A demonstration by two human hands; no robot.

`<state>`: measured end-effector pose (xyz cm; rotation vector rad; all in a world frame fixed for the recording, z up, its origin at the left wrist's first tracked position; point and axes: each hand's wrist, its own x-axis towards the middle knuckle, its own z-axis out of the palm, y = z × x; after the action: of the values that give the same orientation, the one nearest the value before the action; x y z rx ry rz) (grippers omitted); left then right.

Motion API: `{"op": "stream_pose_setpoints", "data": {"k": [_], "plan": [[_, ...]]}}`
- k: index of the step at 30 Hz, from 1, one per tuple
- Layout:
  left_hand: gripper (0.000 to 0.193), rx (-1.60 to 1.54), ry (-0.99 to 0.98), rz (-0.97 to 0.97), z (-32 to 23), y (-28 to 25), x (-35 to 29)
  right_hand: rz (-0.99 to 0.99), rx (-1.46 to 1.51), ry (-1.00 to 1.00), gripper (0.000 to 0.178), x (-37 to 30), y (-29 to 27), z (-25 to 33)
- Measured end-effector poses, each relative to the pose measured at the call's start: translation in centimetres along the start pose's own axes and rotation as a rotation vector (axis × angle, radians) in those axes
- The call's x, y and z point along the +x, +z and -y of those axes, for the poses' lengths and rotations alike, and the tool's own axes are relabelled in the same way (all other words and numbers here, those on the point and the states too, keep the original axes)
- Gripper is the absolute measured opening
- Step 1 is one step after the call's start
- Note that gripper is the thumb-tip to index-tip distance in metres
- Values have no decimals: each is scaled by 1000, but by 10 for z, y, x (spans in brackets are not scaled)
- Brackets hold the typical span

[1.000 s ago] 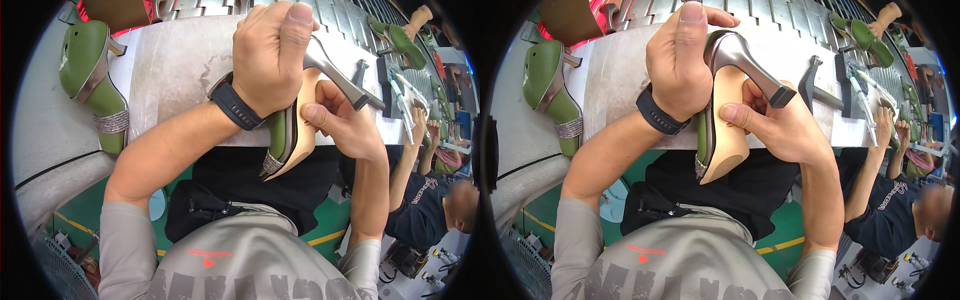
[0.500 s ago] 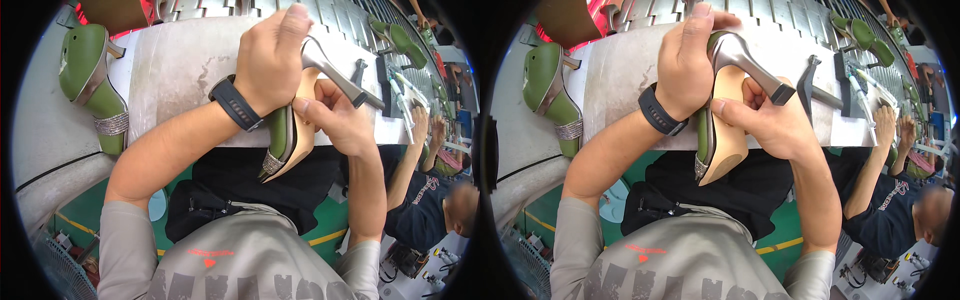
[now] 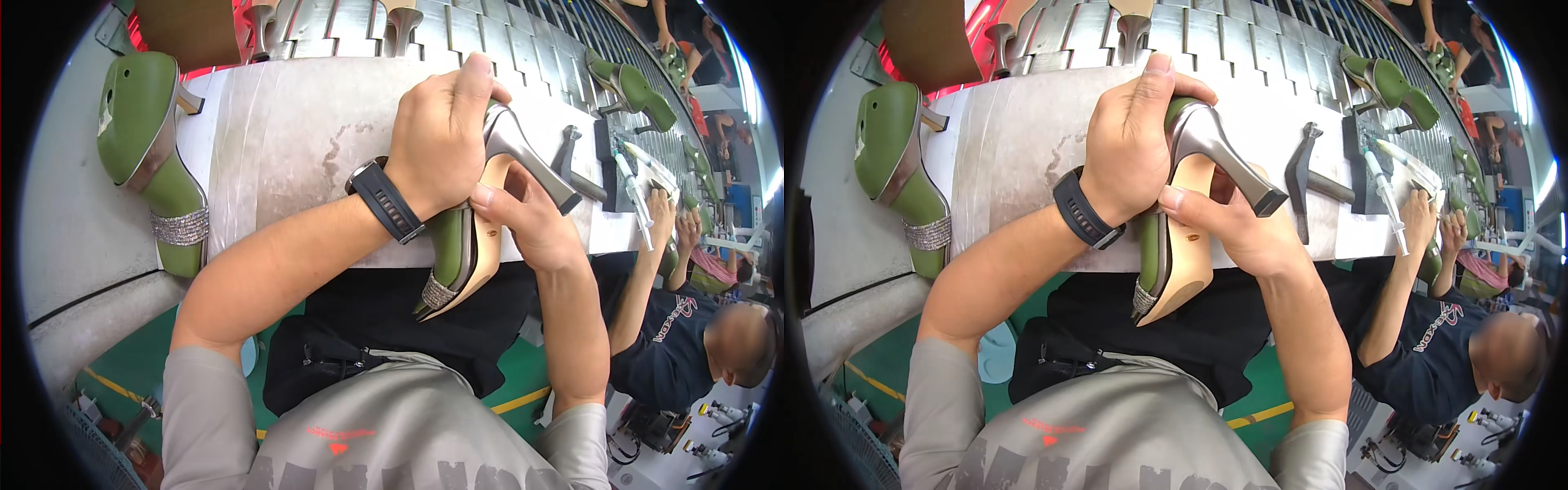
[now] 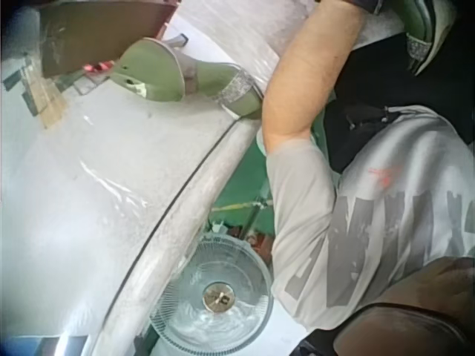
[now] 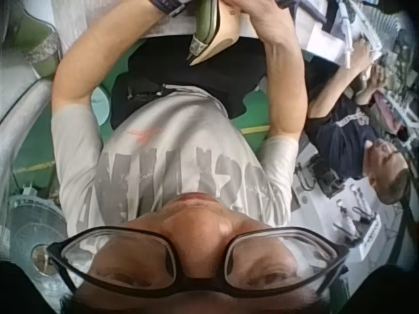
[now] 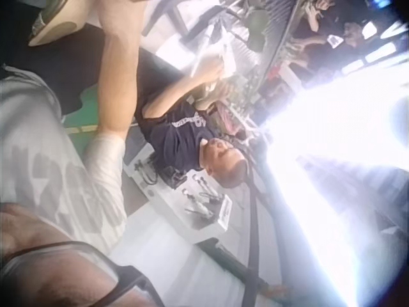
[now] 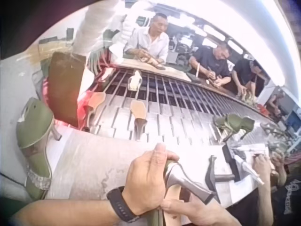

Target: The person attaches soles to high-heeled shoes on shoe lasts by pressing the soles on by hand, tapping the edges with a hammer, applying adhesive with a syringe, and hammering the seams.

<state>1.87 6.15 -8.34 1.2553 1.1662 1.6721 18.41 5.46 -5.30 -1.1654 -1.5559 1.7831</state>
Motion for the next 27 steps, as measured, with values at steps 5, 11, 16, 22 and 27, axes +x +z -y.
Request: {"op": "stream_pose_setpoints", "data": {"k": [5,11,16,22,27], "plan": [[67,-14,-24,10,7,-3,2,-33,-13,-15,32,3,3,-3],[69,-60,23,-22,6,-1,0,-72,49,-9,35,11,-3,-21],[73,30,-41,-7,3,-7,0,-144,-48,-149,27,10,14,-15],[61,282,324,93,24,2,8,-55,-241,-139,24,1,-4,-2],[58,135,91,167,52,-15,18,-12,87,-249,57,16,-9,-35]]}}
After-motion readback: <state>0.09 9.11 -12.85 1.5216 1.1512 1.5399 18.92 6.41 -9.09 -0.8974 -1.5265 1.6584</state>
